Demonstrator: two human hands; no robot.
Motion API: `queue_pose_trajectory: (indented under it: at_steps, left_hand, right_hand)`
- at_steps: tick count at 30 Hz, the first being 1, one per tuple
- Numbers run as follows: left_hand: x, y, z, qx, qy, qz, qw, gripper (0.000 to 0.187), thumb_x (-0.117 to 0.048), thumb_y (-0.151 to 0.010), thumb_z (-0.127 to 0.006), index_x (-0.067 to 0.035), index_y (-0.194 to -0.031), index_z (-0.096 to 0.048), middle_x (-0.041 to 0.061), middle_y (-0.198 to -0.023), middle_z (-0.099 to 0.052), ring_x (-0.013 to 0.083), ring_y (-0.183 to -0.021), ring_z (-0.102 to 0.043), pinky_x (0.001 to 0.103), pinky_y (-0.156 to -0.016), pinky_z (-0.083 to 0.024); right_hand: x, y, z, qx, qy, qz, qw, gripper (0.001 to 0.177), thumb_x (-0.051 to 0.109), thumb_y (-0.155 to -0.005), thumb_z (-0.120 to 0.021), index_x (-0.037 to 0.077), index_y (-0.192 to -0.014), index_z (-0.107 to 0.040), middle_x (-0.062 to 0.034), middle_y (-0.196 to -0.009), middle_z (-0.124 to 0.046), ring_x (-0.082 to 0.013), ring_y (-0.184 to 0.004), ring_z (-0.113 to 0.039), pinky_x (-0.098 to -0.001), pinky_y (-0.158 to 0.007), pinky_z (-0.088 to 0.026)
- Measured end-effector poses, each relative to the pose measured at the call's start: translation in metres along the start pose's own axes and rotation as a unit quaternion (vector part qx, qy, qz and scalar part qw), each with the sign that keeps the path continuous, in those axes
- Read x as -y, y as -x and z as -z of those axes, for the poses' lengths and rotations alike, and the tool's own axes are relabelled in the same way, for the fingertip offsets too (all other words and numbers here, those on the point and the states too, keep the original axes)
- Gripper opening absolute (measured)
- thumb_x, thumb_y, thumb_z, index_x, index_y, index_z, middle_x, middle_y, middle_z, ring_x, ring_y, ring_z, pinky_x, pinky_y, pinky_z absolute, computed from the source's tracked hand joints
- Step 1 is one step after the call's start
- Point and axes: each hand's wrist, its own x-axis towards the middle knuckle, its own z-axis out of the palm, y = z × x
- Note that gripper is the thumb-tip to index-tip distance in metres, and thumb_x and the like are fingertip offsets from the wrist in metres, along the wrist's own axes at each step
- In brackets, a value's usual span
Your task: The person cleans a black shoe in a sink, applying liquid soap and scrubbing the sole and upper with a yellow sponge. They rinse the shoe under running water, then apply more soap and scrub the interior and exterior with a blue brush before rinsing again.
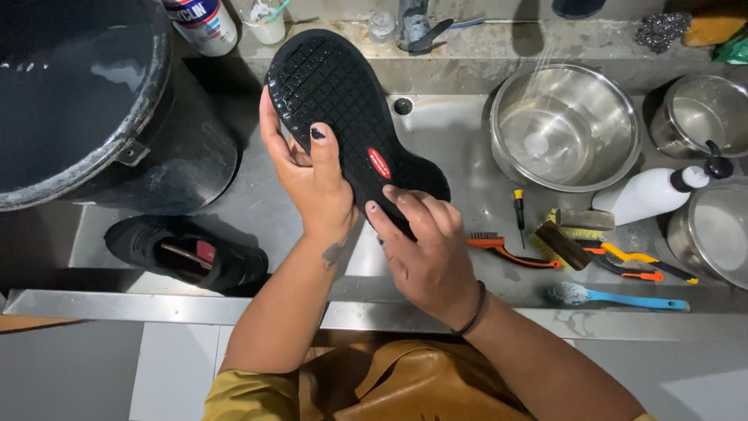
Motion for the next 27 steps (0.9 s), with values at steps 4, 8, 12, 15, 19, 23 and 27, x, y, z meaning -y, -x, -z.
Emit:
queue_pose_trajectory:
  at_steps: [4,8,12,15,19,23,27]
  left_hand:
    - [-0.004,-0.001,0.001,0.006,-0.028,-0.026,0.999,0.072,-0.039,-0.103,-0.070,-0.016,-0.161,-0.034,0.016,-0.146,-0.060,0.0225,-0.124,-0.065,0.041,-0.099,-0.067]
    - [0.008,-0.003,0.011,0.007,-0.001,-0.026,1.000,0.075,-0.042,-0.103,-0.068,-0.014,-0.162,-0.030,0.015,-0.148,-0.056,0.0223,-0.128,-0.062,0.042,-0.106,-0.063]
    - [0.010,-0.006,0.014,-0.003,-0.005,0.003,1.000,0.073,-0.044,-0.105,-0.063,-0.014,-0.162,-0.028,0.015,-0.142,-0.057,0.0218,-0.119,-0.065,0.042,-0.100,-0.065]
    - [0.006,-0.007,0.007,-0.010,0.019,0.021,1.000,0.072,-0.045,-0.105,-0.058,-0.016,-0.162,-0.026,0.016,-0.141,-0.057,0.0216,-0.116,-0.067,0.042,-0.096,-0.068]
    - [-0.001,-0.013,0.001,-0.022,0.064,0.047,0.997,0.070,-0.040,-0.105,-0.054,-0.017,-0.163,-0.023,0.018,-0.139,-0.058,0.0233,-0.111,-0.070,0.042,-0.091,-0.070]
    - [-0.001,-0.014,0.007,-0.036,0.058,0.062,0.996,0.069,-0.038,-0.103,-0.062,-0.018,-0.160,-0.029,0.016,-0.134,-0.059,0.0221,-0.107,-0.069,0.040,-0.091,-0.069]
    - [-0.003,-0.019,0.003,-0.069,0.077,0.075,0.992,0.072,-0.033,-0.100,-0.069,-0.017,-0.159,-0.031,0.018,-0.129,-0.059,0.0230,-0.102,-0.070,0.041,-0.089,-0.070]
  right_hand:
    - [-0.003,0.001,0.002,-0.007,0.010,0.010,1.000,0.035,0.016,-0.103,-0.057,0.023,-0.136,-0.068,-0.0058,-0.130,-0.053,-0.0249,-0.126,-0.048,-0.0393,-0.105,-0.041]
    - [-0.006,0.004,0.012,-0.010,-0.051,0.021,0.998,0.035,0.009,-0.101,-0.057,0.022,-0.130,-0.072,-0.0059,-0.134,-0.054,-0.0267,-0.129,-0.051,-0.0418,-0.107,-0.043]
    - [-0.020,0.028,0.024,0.005,-0.100,-0.015,0.995,0.016,0.016,-0.099,-0.061,0.015,-0.107,-0.074,-0.0062,-0.127,-0.063,-0.0261,-0.120,-0.063,-0.0397,-0.101,-0.051]
    - [-0.044,0.053,0.035,0.022,-0.093,-0.078,0.992,0.011,0.018,-0.090,-0.077,0.013,-0.087,-0.067,-0.0054,-0.106,-0.070,-0.0238,-0.097,-0.071,-0.0375,-0.086,-0.056]
    - [-0.103,0.105,0.047,0.081,0.007,-0.120,0.989,0.012,0.026,-0.099,-0.070,0.015,-0.095,-0.068,-0.0014,-0.105,-0.070,-0.0215,-0.086,-0.071,-0.0365,-0.078,-0.056]
    - [-0.152,0.145,0.056,0.382,0.024,-0.215,0.899,0.025,0.017,-0.096,-0.057,-0.006,-0.094,-0.064,-0.0266,-0.092,-0.066,-0.0410,-0.084,-0.066,-0.0453,-0.072,-0.056]
    - [-0.175,0.183,0.039,0.568,0.193,-0.180,0.780,0.025,0.016,-0.091,-0.056,0.000,-0.084,-0.073,-0.0208,-0.084,-0.067,-0.0358,-0.080,-0.067,-0.0453,-0.068,-0.052]
